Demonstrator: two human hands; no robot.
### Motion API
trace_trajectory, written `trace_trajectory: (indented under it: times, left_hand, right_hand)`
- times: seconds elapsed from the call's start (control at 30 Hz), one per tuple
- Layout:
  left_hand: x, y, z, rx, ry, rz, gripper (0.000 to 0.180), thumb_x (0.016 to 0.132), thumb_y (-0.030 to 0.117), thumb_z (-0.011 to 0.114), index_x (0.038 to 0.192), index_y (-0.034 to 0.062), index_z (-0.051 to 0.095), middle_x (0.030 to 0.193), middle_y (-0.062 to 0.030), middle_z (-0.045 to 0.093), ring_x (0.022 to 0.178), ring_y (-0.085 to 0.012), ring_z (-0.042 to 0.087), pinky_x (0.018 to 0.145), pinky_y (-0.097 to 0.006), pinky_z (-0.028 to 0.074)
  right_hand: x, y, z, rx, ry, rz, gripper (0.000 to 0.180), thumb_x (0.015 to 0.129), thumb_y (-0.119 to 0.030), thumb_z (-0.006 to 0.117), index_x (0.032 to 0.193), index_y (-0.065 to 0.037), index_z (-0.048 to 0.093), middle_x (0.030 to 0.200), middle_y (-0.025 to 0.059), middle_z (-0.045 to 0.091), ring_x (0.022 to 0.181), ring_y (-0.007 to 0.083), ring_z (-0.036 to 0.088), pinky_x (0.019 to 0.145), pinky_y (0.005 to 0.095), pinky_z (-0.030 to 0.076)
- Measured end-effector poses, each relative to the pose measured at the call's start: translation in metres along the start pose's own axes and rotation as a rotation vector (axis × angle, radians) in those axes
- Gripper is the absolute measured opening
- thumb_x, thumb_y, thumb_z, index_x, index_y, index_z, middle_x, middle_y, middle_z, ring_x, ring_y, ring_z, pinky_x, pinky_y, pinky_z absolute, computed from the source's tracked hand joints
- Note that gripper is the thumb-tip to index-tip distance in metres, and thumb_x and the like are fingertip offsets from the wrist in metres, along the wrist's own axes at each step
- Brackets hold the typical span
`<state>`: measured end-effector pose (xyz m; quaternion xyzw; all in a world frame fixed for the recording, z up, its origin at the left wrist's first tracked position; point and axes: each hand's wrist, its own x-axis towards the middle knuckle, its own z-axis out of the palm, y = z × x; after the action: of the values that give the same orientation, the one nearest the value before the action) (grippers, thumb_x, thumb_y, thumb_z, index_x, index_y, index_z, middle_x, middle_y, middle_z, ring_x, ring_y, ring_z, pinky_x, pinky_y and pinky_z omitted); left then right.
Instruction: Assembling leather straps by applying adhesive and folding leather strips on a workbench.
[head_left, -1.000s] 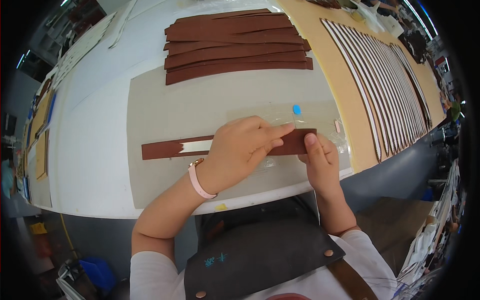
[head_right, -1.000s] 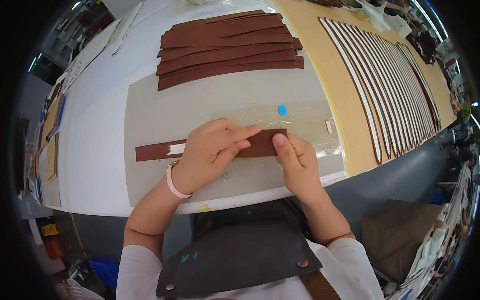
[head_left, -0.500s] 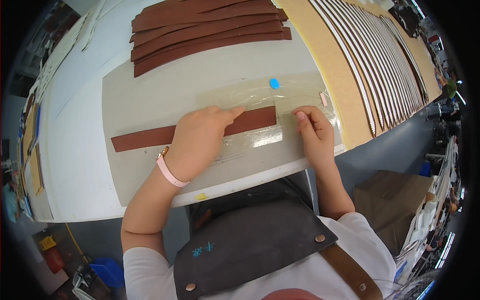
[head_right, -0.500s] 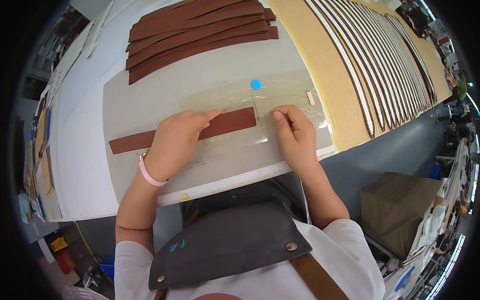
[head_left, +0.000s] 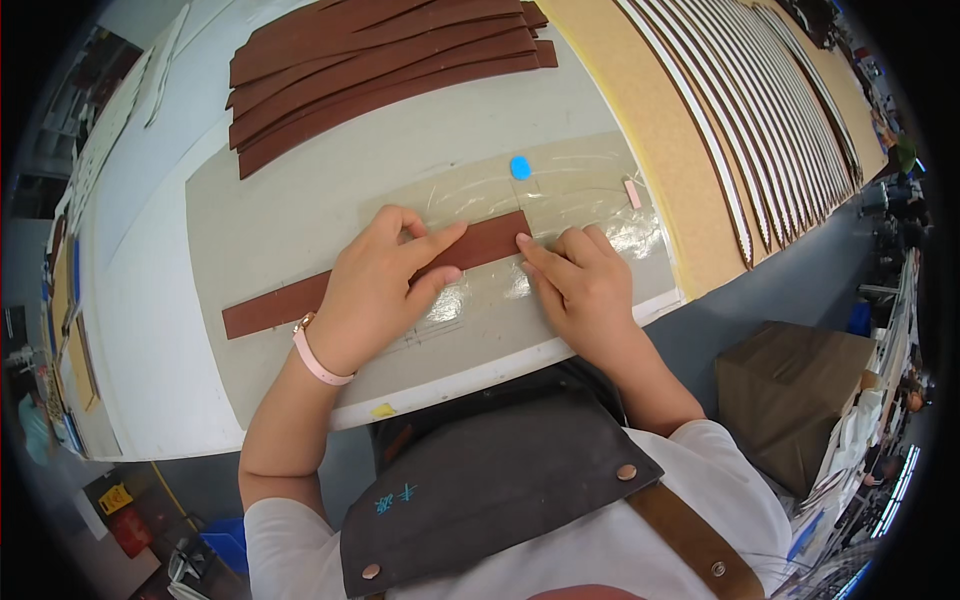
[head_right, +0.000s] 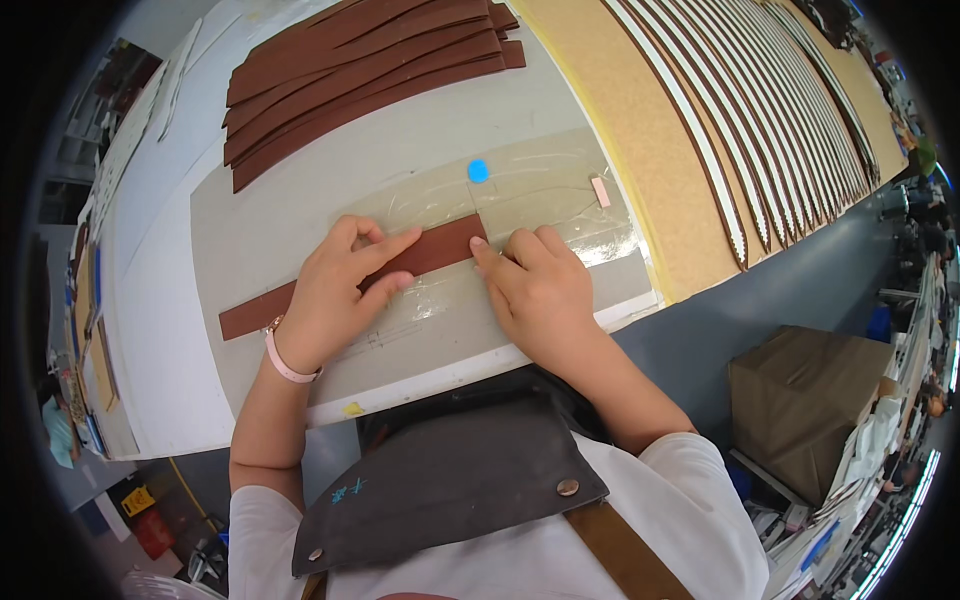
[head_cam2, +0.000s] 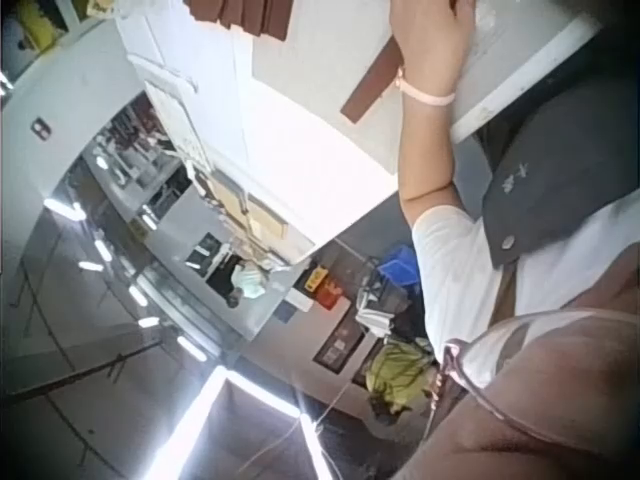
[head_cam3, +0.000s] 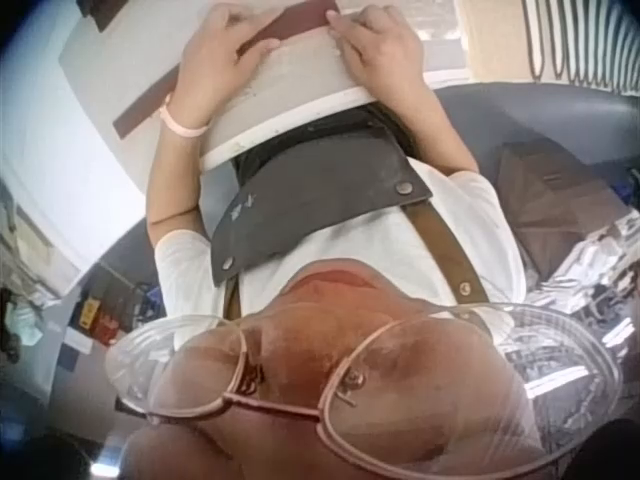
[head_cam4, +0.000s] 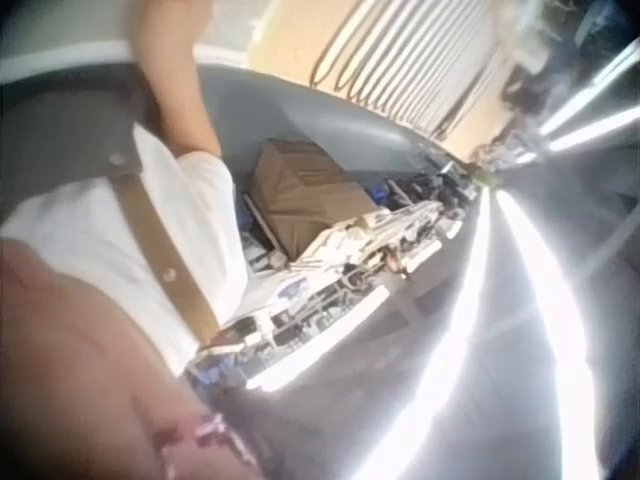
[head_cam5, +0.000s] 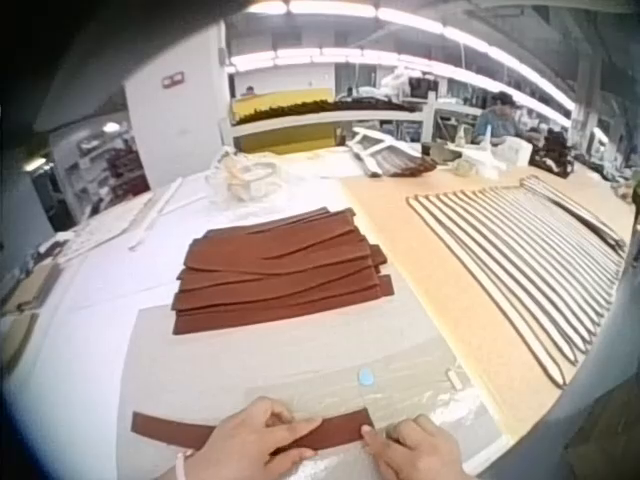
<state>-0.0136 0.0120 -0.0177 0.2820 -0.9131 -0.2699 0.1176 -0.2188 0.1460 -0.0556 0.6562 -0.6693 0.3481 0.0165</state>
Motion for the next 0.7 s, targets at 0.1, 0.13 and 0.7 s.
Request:
trace_trajectory:
  times: [0.1, 0.13, 0.7]
  left_hand:
    - [-0.0009, -0.0013, -0.0013, 0.044, -0.012, 0.03, 0.044, 0.085, 0.019, 0.079, 0.128, 0.0155, 0.071, 0.107, -0.0082, 0.053, 0.086, -0.0247, 0.059, 0.079, -0.037, 0.052]
    - [-0.001, -0.002, -0.0011, 0.057, -0.012, 0.028, 0.046, 0.084, 0.023, 0.081, 0.129, 0.0153, 0.071, 0.108, -0.0083, 0.052, 0.087, -0.0248, 0.058, 0.079, -0.037, 0.052]
    - [-0.0018, -0.0034, 0.0023, 0.075, 0.035, 0.037, 0.05, 0.082, 0.019, 0.081, 0.131, 0.0168, 0.071, 0.104, -0.0076, 0.053, 0.089, -0.0235, 0.056, 0.078, -0.034, 0.051]
  right_hand:
    - [0.0009, -0.0007, 0.0002, -0.032, -0.016, -0.017, 0.033, 0.08, -0.003, 0.077, 0.112, -0.007, 0.077, 0.078, 0.0043, 0.055, 0.071, 0.0228, 0.052, 0.06, 0.0348, 0.044]
    - [0.0015, -0.0008, 0.0003, -0.025, -0.009, -0.02, 0.032, 0.08, -0.002, 0.077, 0.112, -0.007, 0.077, 0.078, 0.0044, 0.055, 0.071, 0.0228, 0.052, 0.06, 0.0346, 0.044]
    - [0.0003, 0.0, 0.0001, -0.01, 0.056, -0.026, 0.028, 0.081, -0.005, 0.079, 0.109, -0.003, 0.077, 0.075, 0.0047, 0.054, 0.068, 0.023, 0.052, 0.059, 0.0347, 0.044]
